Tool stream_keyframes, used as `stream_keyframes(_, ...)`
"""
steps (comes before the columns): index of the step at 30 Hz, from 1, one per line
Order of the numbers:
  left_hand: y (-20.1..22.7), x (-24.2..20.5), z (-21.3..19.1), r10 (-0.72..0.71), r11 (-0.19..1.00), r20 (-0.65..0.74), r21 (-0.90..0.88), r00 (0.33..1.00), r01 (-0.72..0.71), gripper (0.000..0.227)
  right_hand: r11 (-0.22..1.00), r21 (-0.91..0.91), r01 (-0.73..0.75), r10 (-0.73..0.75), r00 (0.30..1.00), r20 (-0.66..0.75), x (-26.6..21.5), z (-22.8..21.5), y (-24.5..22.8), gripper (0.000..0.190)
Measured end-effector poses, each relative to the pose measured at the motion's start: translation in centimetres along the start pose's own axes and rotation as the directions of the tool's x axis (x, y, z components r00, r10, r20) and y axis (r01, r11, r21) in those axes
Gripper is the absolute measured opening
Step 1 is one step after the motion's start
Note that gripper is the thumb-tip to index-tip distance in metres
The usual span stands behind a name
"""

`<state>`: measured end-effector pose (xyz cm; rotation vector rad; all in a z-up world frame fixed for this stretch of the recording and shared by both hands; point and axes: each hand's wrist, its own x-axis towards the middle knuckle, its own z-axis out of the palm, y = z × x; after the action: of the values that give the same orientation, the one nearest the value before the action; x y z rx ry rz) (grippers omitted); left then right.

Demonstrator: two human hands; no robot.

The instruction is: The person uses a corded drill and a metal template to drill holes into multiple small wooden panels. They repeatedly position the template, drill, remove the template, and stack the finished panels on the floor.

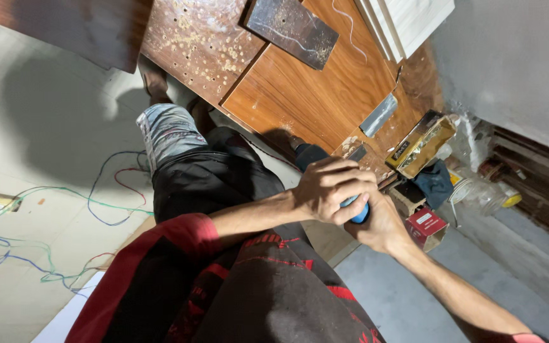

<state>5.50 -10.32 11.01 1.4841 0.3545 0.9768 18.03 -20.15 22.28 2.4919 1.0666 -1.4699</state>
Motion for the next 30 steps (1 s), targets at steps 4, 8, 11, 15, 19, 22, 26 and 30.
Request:
stream_keyframes(4, -0.2, -0.5, 0.9, 0.000, 1.000, -0.024, 0.015, 1.000, 0.000, 0.016, 0.999, -0.034, -0.004, 0.005, 1.000, 0.016, 0.9, -0.4, 0.6, 0.061)
stream_keyframes(8, -1.9, -0.7, -0.5, 0.117, 0.993, 0.027, -0.017, 0.993, -0.116, 0.034, 0.990, -0.121, -0.078, 0.085, 0.995, 0.058, 1.4, -0.7, -0.4, 0.066)
stream_keyframes(11, -5.1, -1.4, -4.9, 0.171, 0.980, 0.009, 0.105, 0.985, -0.171, 0.040, 0.996, 0.066, 0.053, -0.057, 0.996, 0.068, 1.2, -0.9, -1.6, 0.095)
stream_keyframes(15, -10.7, -4.8, -12.4, -0.152, 0.708, -0.234, 0.652, 0.960, 0.271, 0.037, 0.998, 0.056, 0.012, -0.016, 0.997, 0.082, 0.6, -0.9, -2.8, 0.100)
stream_keyframes(19, -13.4, -7.8, -13.6, -0.277, 0.742, -0.264, 0.553, 0.924, 0.380, 0.033, 0.999, 0.042, -0.001, -0.001, 0.999, 0.055, 0.6, -0.3, -3.1, 0.098)
stream_keyframes(22, -13.6, -8.0, -12.7, -0.291, 0.731, -0.279, 0.552, 0.915, 0.401, 0.033, 0.996, 0.085, -0.017, 0.013, 0.999, 0.041, 0.3, 0.1, -3.0, 0.095)
stream_keyframes(26, -13.2, -8.0, -12.4, -0.264, 0.735, -0.307, 0.550, 0.914, 0.397, 0.032, 0.995, 0.097, -0.025, 0.022, 0.999, 0.037, -0.1, 0.7, -2.4, 0.098)
stream_keyframes(30, -13.5, -8.2, -12.7, -0.253, 0.736, -0.319, 0.549, 0.913, 0.396, 0.031, 0.980, 0.119, 0.162, -0.163, 0.987, 0.000, 0.2, 0.8, -1.5, 0.101)
